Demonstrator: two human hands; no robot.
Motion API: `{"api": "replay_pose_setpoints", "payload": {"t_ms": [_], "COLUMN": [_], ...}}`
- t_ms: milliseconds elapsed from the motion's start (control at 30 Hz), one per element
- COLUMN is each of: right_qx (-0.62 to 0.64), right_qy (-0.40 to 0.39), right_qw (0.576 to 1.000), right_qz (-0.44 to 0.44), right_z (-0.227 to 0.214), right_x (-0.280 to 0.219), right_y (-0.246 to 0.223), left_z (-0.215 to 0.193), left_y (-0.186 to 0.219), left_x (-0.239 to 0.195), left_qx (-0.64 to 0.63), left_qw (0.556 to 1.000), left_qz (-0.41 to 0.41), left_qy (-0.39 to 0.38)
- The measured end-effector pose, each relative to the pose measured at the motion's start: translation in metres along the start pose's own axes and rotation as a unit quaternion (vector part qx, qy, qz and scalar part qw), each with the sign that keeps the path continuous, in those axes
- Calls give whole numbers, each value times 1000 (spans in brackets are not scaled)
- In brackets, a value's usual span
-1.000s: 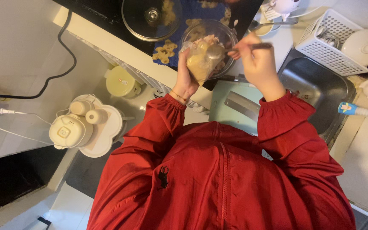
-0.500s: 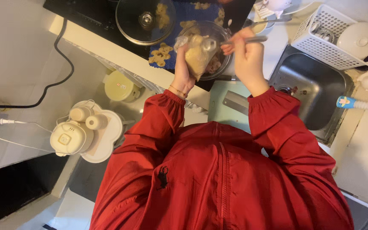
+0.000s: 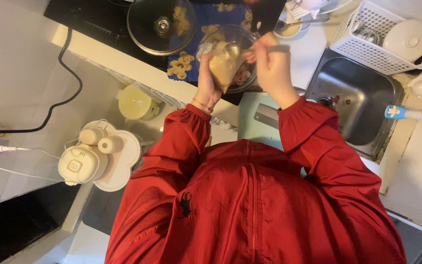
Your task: The person adds a powder from a plastic bag to a bowl of raw meat using a spoon and then mixes the ingredients together by hand.
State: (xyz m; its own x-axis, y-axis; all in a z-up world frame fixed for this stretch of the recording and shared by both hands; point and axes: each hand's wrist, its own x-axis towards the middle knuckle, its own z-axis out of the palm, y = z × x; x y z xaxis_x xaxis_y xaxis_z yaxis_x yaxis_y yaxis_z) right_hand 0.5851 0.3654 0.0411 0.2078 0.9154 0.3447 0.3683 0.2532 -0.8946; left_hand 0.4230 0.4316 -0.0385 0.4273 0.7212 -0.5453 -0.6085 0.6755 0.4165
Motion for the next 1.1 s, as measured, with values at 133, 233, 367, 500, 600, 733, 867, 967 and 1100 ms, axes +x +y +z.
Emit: {"api": "replay_pose_setpoints", "payload": {"t_ms": [133, 233, 367, 500, 600, 733, 867, 967, 1100], "right_qx": [-134, -81, 43, 141, 39, -176, -278, -266, -248], "right_qy": [-95, -84, -41, 7, -28, -54, -64, -89, -94], "right_qw": [984, 993, 995, 984, 998, 971, 932, 945, 947], "right_qz": [-68, -8, 80, 107, 51, -153, -224, -169, -181], "right_z": [-4, -9, -14, -12, -15, -21, -17, -14, -10], "right_x": [-1, 10, 16, 17, 17, 12, 9, 8, 11], "right_y": [0, 4, 23, 25, 1, -16, -22, -13, -2], "left_z": [2, -2, -3, -3, 2, 1, 2, 15, 11], "left_y": [4, 5, 11, 12, 14, 13, 10, 15, 10], "left_x": [-2, -3, -1, 3, 3, 3, 1, -19, -6], "left_qx": [27, 34, 27, 22, 27, 27, 3, 75, 41], "left_qw": [998, 999, 998, 997, 999, 999, 1000, 997, 998], "left_qz": [6, -14, -49, -77, -40, 0, 7, 16, 32], "left_qy": [58, 15, -22, -26, -22, -26, -26, 1, -39]}}
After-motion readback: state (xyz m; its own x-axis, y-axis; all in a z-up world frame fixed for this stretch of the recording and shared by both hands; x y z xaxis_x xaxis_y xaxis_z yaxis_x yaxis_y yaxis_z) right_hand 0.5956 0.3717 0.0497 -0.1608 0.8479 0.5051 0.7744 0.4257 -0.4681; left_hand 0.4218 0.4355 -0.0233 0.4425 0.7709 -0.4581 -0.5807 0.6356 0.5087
